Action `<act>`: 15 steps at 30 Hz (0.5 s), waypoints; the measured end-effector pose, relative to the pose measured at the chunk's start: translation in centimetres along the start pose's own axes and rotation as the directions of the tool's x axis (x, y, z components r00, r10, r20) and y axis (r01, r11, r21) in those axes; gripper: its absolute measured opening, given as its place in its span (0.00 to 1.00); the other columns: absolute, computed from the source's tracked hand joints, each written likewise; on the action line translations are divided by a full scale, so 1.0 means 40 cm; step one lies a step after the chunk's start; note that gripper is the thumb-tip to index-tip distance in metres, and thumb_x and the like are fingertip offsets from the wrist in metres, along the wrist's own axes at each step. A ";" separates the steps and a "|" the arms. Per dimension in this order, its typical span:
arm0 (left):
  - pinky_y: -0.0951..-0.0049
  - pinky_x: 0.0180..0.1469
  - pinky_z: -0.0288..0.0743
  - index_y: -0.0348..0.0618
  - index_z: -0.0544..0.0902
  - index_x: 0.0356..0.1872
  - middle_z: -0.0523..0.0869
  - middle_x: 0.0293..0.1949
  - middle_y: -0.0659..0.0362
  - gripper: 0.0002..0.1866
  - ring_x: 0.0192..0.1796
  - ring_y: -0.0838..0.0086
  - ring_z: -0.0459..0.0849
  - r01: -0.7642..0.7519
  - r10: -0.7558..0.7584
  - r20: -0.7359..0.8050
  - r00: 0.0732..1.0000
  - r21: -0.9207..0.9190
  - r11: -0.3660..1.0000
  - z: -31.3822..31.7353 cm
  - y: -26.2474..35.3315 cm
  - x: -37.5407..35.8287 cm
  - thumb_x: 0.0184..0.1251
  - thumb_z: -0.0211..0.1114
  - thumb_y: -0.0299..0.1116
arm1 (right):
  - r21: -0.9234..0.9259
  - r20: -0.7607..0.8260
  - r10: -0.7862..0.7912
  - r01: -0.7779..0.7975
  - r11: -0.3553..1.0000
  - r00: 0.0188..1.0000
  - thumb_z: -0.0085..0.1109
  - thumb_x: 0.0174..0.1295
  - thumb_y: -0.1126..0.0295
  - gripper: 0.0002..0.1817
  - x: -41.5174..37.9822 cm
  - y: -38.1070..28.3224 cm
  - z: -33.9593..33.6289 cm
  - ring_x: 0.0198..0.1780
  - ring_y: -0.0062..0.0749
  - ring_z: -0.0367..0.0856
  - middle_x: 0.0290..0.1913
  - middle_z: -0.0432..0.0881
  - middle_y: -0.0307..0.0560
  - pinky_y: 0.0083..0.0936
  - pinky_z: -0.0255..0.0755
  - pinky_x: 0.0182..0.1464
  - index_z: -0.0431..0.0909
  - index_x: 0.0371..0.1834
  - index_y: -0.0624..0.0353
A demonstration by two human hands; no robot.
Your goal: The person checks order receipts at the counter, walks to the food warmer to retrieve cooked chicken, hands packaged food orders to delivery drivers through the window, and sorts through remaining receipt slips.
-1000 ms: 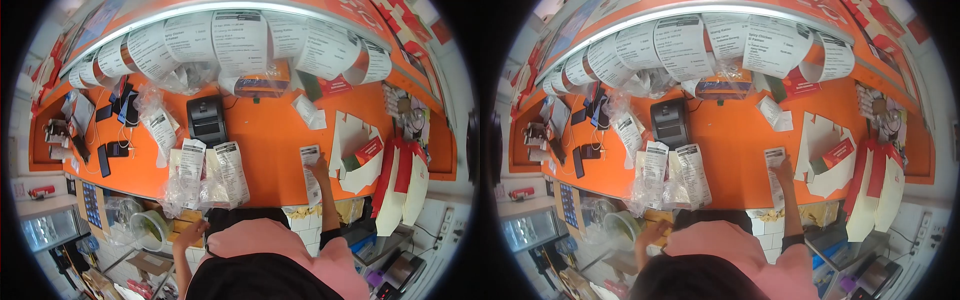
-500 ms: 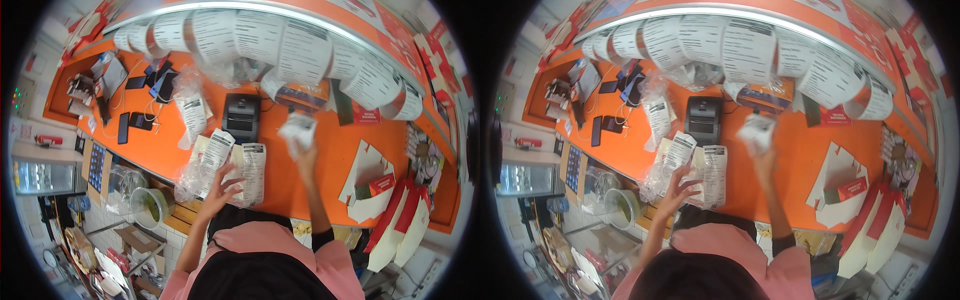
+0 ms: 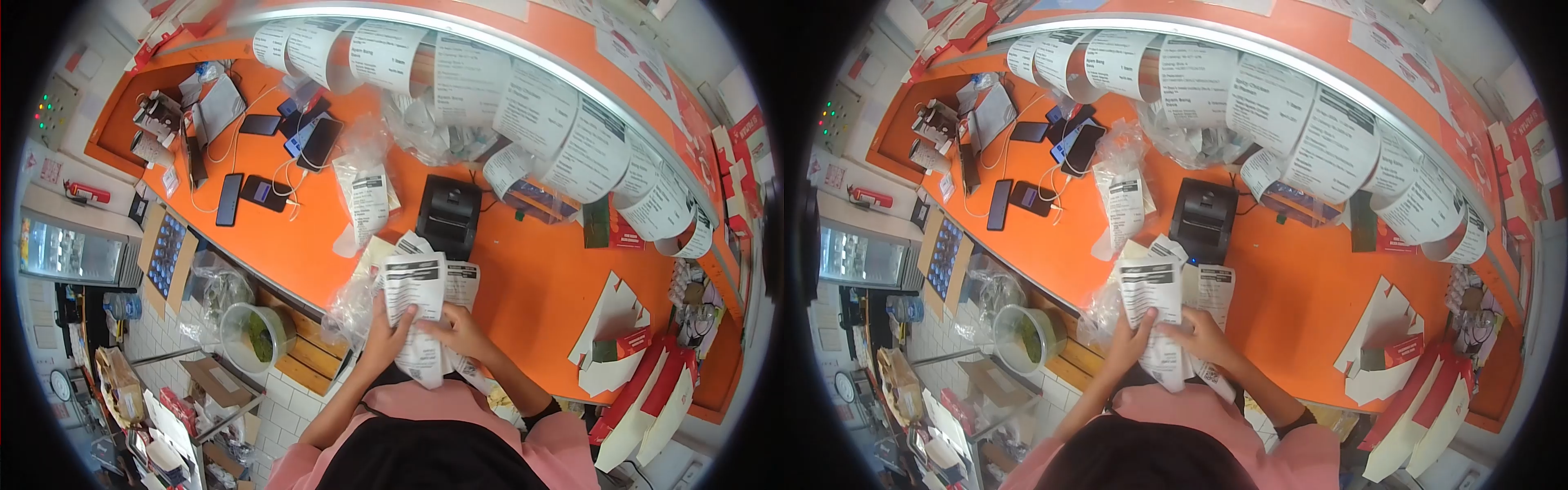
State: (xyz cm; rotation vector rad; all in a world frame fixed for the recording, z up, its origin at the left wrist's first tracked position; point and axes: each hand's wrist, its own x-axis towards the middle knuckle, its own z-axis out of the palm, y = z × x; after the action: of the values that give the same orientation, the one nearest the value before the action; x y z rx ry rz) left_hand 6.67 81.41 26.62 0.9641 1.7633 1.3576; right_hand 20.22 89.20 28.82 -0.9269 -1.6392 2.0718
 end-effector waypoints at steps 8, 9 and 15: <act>0.68 0.49 0.66 0.36 0.63 0.49 0.69 0.46 0.50 0.17 0.47 0.63 0.70 -0.112 0.087 0.113 0.990 0.236 0.965 -0.189 -0.057 0.250 0.63 0.55 0.33 | 0.028 -0.504 -0.283 0.342 0.939 0.816 0.53 0.59 0.65 0.11 0.406 -0.151 -0.353 0.34 0.19 0.75 0.33 0.76 0.36 0.22 0.70 0.33 0.74 0.41 0.59; 0.68 0.49 0.66 0.36 0.63 0.49 0.69 0.46 0.50 0.17 0.47 0.63 0.70 -0.100 0.072 0.123 0.990 0.236 0.967 -0.211 -0.088 0.256 0.63 0.55 0.33 | 0.021 -0.689 -0.299 0.431 0.902 0.660 0.52 0.58 0.68 0.10 0.492 -0.171 -0.360 0.34 0.23 0.75 0.34 0.76 0.38 0.23 0.70 0.34 0.73 0.41 0.61; 0.64 0.56 0.65 0.36 0.64 0.53 0.69 0.50 0.47 0.21 0.56 0.59 0.69 0.214 -0.314 0.293 0.903 0.327 0.920 -0.272 -0.243 0.226 0.65 0.54 0.39 | -0.986 -0.138 -0.928 0.036 0.160 0.347 0.45 0.52 0.76 0.09 0.802 0.005 -0.411 0.39 0.54 0.75 0.41 0.75 0.63 0.40 0.68 0.41 0.73 0.33 0.68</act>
State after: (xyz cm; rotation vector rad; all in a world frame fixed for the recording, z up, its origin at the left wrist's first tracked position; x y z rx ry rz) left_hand -8.46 82.70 18.57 0.9965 1.7699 0.7209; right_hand 7.90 121.19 17.68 -0.9485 -1.9653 -0.1120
